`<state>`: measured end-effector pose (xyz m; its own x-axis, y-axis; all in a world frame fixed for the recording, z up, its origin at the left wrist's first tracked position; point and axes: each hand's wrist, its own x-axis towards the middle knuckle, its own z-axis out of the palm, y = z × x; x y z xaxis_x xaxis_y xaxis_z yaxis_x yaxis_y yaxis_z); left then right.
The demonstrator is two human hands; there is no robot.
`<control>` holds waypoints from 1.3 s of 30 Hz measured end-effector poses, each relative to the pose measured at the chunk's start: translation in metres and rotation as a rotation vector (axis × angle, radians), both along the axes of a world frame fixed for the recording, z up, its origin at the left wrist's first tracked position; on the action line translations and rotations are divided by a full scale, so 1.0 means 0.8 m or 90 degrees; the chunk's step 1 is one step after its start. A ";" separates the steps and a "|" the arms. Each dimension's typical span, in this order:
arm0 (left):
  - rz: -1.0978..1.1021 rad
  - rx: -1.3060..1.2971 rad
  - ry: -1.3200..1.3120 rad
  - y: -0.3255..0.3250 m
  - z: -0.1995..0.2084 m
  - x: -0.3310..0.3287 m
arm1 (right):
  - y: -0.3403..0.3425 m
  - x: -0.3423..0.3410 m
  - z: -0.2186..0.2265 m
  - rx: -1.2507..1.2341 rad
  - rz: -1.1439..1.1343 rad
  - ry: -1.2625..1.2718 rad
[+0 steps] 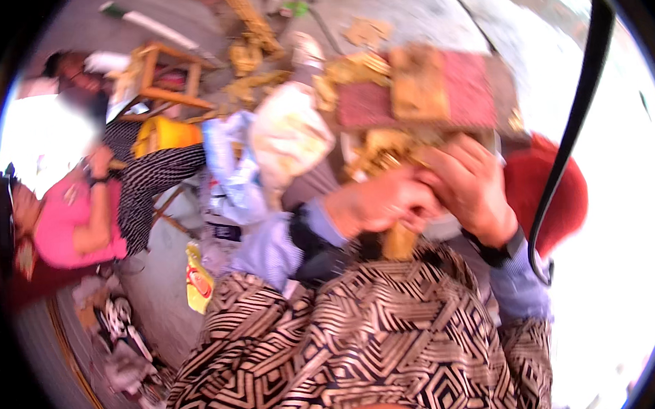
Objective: The person is weaving and tying thin strips of bamboo together by hand, picking them from a bowl and adding them to a growing bundle.
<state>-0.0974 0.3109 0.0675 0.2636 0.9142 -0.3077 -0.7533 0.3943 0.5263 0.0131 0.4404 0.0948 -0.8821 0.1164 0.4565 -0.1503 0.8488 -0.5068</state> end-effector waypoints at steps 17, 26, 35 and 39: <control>0.319 0.276 0.691 0.045 0.042 -0.018 | -0.037 0.076 0.073 -0.705 0.023 -0.220; 0.275 0.063 0.385 0.035 0.006 0.039 | -0.004 0.004 -0.046 -0.269 -0.390 0.101; 0.107 -0.037 0.046 0.013 -0.050 -0.004 | -0.010 0.013 -0.054 -0.175 -0.340 -0.073; 0.071 0.107 0.801 0.011 -0.070 -0.008 | -0.016 0.024 -0.079 -0.147 -0.365 -0.248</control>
<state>-0.1042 0.3201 0.0116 -0.2057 0.9643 -0.1667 0.2756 0.2205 0.9356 0.0326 0.4280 0.0314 -0.7469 0.6643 0.0299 0.5139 0.6052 -0.6080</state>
